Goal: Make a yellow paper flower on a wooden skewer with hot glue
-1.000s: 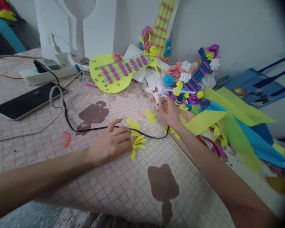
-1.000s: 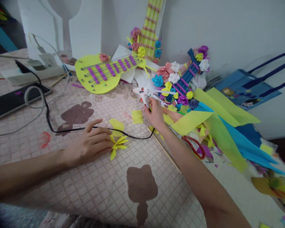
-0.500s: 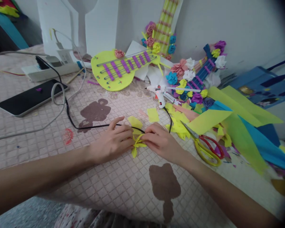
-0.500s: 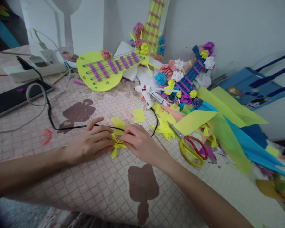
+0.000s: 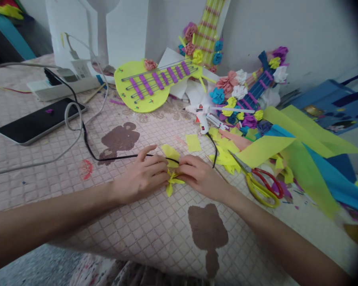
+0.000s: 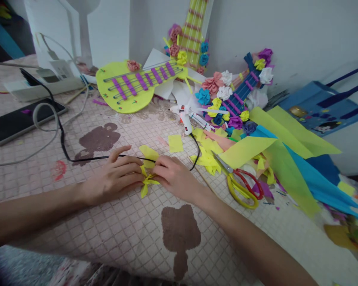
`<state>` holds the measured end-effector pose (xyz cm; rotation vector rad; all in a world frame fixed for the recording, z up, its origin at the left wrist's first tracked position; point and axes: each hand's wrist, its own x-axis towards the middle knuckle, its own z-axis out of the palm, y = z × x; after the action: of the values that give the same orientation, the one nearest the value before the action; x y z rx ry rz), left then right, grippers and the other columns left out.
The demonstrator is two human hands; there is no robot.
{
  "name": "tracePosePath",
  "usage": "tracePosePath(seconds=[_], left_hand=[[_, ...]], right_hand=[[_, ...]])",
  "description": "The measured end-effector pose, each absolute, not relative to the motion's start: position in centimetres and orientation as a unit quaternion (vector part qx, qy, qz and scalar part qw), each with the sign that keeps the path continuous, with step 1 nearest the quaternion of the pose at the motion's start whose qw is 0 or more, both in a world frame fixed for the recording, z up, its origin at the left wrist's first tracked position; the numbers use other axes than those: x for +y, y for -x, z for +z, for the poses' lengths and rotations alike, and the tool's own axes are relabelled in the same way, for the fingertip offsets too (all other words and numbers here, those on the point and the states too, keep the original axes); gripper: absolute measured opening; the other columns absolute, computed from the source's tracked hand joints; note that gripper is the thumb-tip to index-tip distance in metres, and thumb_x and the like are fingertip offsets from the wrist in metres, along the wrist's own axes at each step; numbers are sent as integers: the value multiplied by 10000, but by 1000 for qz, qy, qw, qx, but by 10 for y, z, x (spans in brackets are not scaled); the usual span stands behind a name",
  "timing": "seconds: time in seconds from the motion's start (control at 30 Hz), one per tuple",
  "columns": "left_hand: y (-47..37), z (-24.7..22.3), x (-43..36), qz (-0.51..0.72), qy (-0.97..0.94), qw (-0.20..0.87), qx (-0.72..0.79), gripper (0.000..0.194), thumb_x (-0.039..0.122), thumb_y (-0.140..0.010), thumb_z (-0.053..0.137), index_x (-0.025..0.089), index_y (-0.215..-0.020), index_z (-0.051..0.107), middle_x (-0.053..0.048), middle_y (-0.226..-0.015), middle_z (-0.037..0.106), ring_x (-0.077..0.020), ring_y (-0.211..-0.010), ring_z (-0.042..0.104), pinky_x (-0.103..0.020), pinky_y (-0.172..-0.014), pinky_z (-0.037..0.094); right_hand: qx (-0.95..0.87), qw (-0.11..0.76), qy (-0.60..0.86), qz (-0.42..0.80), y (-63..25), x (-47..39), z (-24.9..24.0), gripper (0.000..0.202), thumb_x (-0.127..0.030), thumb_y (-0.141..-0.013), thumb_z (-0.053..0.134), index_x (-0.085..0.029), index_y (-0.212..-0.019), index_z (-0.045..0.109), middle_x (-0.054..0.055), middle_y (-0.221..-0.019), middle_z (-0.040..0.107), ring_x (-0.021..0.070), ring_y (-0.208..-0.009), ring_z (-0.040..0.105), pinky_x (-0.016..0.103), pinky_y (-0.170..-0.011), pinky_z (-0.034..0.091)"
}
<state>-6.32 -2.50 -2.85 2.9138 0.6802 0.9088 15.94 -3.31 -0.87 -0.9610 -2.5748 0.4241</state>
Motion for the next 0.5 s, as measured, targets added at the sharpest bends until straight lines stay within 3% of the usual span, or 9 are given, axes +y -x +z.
tracePosePath(seconds=[0.2,0.27,0.37,0.43,0.5], left_hand=[[63,-27,-26,285,-932,6,223,156,202,-921,482,211,-841,615,27,-827,635,-140,-947,563,-475,-1091,228],[63,-26,-26,285,-932,7,223,162,199,-924,473,213,-848,616,25,-829,638,-140,-953,562,-471,-1094,222],[63,-25,-26,284,-933,10,220,168,201,-928,466,211,-852,616,23,-830,640,-144,-957,562,-472,-1090,227],[63,-25,-26,284,-933,12,218,170,199,-929,464,208,-851,615,23,-829,640,-146,-952,565,-476,-1085,231],[62,-25,-25,286,-933,13,217,159,199,-927,471,205,-853,612,23,-832,642,-149,-948,567,-483,-1081,234]], right_hand=[[-868,257,363,221,-166,-36,-1,125,-211,-892,483,-218,-839,596,38,-891,559,161,-861,540,323,-745,467],[-822,299,387,292,-168,-40,1,94,-244,-877,517,-216,-808,575,44,-948,565,160,-888,553,323,-766,470],[-705,357,402,462,-174,-45,2,142,-330,-894,485,-224,-800,485,43,-1024,595,127,-734,594,318,-683,495],[-633,388,408,530,-180,-47,2,159,-380,-912,429,-247,-827,423,25,-949,625,124,-633,595,315,-613,499],[-605,436,432,507,-187,-47,2,165,-415,-914,396,-269,-839,402,-2,-820,615,146,-635,601,322,-601,497]])
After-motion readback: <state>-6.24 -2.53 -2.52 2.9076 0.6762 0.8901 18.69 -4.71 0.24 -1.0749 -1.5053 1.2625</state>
